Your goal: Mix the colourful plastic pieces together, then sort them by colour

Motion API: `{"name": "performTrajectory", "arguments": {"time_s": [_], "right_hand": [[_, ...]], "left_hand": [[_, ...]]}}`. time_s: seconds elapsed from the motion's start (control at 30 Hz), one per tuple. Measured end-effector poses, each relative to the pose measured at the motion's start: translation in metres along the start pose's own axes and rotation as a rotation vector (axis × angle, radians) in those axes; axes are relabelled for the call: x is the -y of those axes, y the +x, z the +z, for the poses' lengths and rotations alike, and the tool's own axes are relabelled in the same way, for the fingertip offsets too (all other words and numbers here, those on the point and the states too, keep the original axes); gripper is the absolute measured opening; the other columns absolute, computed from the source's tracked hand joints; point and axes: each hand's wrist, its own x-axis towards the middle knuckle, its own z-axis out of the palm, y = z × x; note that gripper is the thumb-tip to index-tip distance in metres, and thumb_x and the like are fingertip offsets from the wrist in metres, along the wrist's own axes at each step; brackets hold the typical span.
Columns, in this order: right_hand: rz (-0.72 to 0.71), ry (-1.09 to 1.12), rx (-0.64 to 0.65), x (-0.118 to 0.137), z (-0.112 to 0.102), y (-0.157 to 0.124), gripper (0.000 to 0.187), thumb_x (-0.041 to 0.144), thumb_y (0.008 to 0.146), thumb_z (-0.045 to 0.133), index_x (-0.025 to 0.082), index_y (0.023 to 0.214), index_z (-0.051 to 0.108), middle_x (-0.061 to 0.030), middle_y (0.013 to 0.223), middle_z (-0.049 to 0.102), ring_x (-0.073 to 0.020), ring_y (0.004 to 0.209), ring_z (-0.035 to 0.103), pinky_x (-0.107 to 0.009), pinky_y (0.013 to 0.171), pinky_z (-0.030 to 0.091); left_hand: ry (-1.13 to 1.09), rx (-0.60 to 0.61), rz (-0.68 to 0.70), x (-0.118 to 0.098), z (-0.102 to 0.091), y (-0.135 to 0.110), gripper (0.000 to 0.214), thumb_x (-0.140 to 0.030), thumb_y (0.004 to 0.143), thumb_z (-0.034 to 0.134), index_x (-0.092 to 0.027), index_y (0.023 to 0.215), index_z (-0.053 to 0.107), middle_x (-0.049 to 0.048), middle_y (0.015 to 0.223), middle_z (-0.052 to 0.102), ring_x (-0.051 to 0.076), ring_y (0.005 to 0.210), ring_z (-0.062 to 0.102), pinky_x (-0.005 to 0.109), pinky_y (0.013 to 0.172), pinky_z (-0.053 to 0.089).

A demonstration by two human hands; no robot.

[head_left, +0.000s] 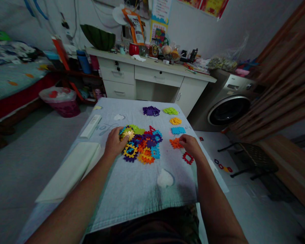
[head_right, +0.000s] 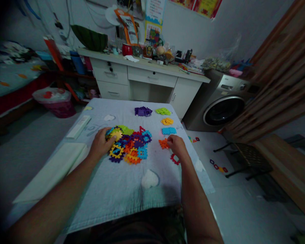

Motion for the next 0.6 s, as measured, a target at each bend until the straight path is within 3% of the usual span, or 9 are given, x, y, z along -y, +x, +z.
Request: {"name": "performTrajectory", "arguments": {"time_s": [0.3, 0.43, 0.6], "right_hand": [[0.069, -0.401, -0.003, 0.018, 0.010, 0.002, 0.020, 0.018, 0.088, 0.054, 0.016, 0.094, 0.073, -0.0155, 0.100, 0.068, -0.0242, 0.093, 0.059, -0.032, 0.078, 0.037], [-0.064, -0.291, 0.041, 0.047, 0.019, 0.009, 0.022, 0.020, 0.090, 0.057, 0.017, 0.104, 0.073, -0.0134, 0.108, 0.068, -0.0242, 0.102, 0.058, -0.033, 0.089, 0.038], [-0.254, -0.156, 0.122, 0.087, 0.045, 0.031, 0.024, 0.022, 0.095, 0.053, 0.017, 0.111, 0.070, -0.0105, 0.110, 0.068, -0.0197, 0.105, 0.059, -0.029, 0.094, 0.037]], "left_hand": [[0.010, 0.012, -0.010, -0.001, -0.001, 0.000, 0.044, -0.038, 0.082, 0.055, -0.017, 0.120, 0.055, 0.0138, 0.123, 0.060, 0.031, 0.120, 0.054, 0.046, 0.104, 0.043], [0.013, 0.007, -0.011, 0.000, -0.001, 0.000, 0.043, -0.038, 0.083, 0.055, -0.018, 0.121, 0.054, 0.0134, 0.124, 0.059, 0.030, 0.120, 0.054, 0.046, 0.105, 0.042], [0.012, 0.007, -0.018, -0.001, -0.001, 0.000, 0.043, -0.038, 0.083, 0.055, -0.018, 0.120, 0.054, 0.0133, 0.124, 0.059, 0.030, 0.121, 0.054, 0.045, 0.106, 0.042]]}}
